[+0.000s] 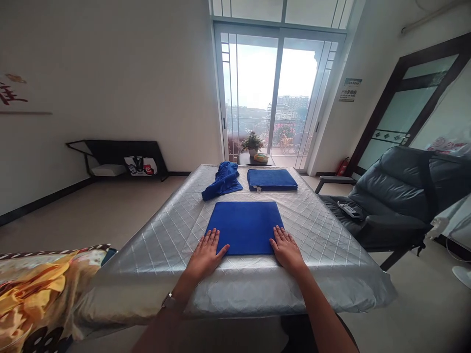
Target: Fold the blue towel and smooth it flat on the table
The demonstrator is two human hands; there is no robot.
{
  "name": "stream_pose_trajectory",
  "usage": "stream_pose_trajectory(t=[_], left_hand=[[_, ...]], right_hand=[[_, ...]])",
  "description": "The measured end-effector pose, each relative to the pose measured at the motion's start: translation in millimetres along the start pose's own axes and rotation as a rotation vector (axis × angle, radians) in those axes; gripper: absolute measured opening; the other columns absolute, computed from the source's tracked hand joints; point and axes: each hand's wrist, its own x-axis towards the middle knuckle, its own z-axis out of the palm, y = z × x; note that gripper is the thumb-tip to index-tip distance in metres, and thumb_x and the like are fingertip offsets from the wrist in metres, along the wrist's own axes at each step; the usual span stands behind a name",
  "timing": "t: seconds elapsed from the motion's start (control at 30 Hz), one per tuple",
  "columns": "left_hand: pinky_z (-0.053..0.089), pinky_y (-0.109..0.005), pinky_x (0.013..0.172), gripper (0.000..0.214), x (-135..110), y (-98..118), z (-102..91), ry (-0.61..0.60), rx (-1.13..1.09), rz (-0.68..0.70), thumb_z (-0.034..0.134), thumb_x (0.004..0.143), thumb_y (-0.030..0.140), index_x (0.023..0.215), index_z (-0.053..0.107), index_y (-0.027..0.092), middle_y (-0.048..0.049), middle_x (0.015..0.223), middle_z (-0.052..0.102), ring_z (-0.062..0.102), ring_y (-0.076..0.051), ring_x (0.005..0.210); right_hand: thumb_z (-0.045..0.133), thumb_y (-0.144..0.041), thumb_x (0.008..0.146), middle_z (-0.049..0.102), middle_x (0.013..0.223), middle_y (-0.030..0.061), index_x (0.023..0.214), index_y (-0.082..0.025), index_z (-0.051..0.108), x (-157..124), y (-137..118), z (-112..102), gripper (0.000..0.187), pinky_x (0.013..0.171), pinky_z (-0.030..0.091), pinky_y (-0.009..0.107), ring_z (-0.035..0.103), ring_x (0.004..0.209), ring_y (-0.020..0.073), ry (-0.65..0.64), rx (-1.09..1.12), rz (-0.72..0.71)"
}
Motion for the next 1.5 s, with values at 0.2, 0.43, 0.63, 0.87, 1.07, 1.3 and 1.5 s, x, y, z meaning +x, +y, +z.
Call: stream_pose_trajectory(t=[0.2, 0.43, 0.63, 0.87, 1.07, 1.3, 1.5], left_hand=[[0.020, -0.046, 0.124, 0.093, -5, 6, -4.6, 0.031, -0.033, -0.022, 0.017, 0.096, 0.075, 0.158, 0.024, 0.006, -0.0155, 0.165, 0.018, 0.016, -0.029, 0.154], [0.021, -0.047, 0.123, 0.105, -5, 7, -6.8, 0.022, -0.048, -0.026, 0.021, 0.089, 0.083, 0.157, 0.025, 0.003, -0.0170, 0.165, 0.018, 0.019, -0.031, 0.153], [0.019, -0.046, 0.123, 0.105, -5, 7, -5.0, 0.040, -0.044, -0.035, 0.022, 0.088, 0.084, 0.157, 0.027, 0.005, -0.0161, 0.165, 0.020, 0.020, -0.031, 0.153], [0.023, -0.045, 0.123, 0.102, -8, 10, -11.6, 0.049, -0.006, -0.042, 0.019, 0.090, 0.082, 0.157, 0.028, 0.006, -0.0159, 0.164, 0.024, 0.025, -0.030, 0.152], [0.023, -0.048, 0.123, 0.096, -5, 10, -11.2, 0.060, 0.061, -0.052, 0.013, 0.095, 0.076, 0.156, 0.032, 0.005, -0.0186, 0.162, 0.030, 0.028, -0.031, 0.151], [0.020, -0.041, 0.124, 0.079, 49, 105, -12.5, -0.008, -0.059, 0.364, 0.010, 0.102, 0.061, 0.155, 0.035, 0.009, -0.0140, 0.162, 0.031, 0.024, -0.023, 0.152], [0.015, -0.041, 0.125, 0.078, 97, 159, -2.3, -0.045, -0.145, 0.414, 0.007, 0.103, 0.059, 0.156, 0.031, 0.008, -0.0133, 0.164, 0.027, 0.020, -0.023, 0.153]], right_hand=[[0.019, -0.043, 0.105, 0.013, 0.167, 0.0019, 0.161, -0.014, 0.018, -1, -1, -3, 0.063, 0.126, 0.010, 0.038, 0.009, 0.155, 0.0162, -0.007, -0.003, -0.003], [0.016, -0.044, 0.105, 0.017, 0.167, 0.0028, 0.161, -0.015, 0.020, -1, 0, -5, 0.063, 0.125, 0.012, 0.039, 0.013, 0.154, 0.0168, 0.044, -0.032, 0.014], [0.016, -0.042, 0.106, 0.019, 0.166, 0.0064, 0.160, -0.011, 0.023, 28, -6, -14, 0.063, 0.125, 0.012, 0.039, 0.015, 0.154, 0.0188, 0.072, -0.044, 0.014], [0.017, -0.042, 0.105, 0.018, 0.167, 0.0049, 0.160, -0.011, 0.021, 44, -5, 0, 0.064, 0.125, 0.008, 0.037, 0.014, 0.154, 0.0187, 0.038, -0.020, 0.057], [0.018, -0.042, 0.104, 0.018, 0.167, 0.0047, 0.160, -0.010, 0.022, 42, -5, 1, 0.064, 0.125, 0.008, 0.038, 0.013, 0.154, 0.0185, 0.059, 0.020, 0.057], [0.020, -0.042, 0.104, 0.019, 0.167, 0.0054, 0.160, -0.009, 0.023, 42, -4, 0, 0.064, 0.125, 0.010, 0.038, 0.015, 0.154, 0.0197, 0.072, 0.023, 0.041], [0.019, -0.039, 0.104, 0.018, 0.167, 0.0041, 0.160, -0.011, 0.022, 44, -2, 2, 0.063, 0.125, 0.011, 0.038, 0.014, 0.154, 0.0191, 0.057, -0.005, 0.040]])
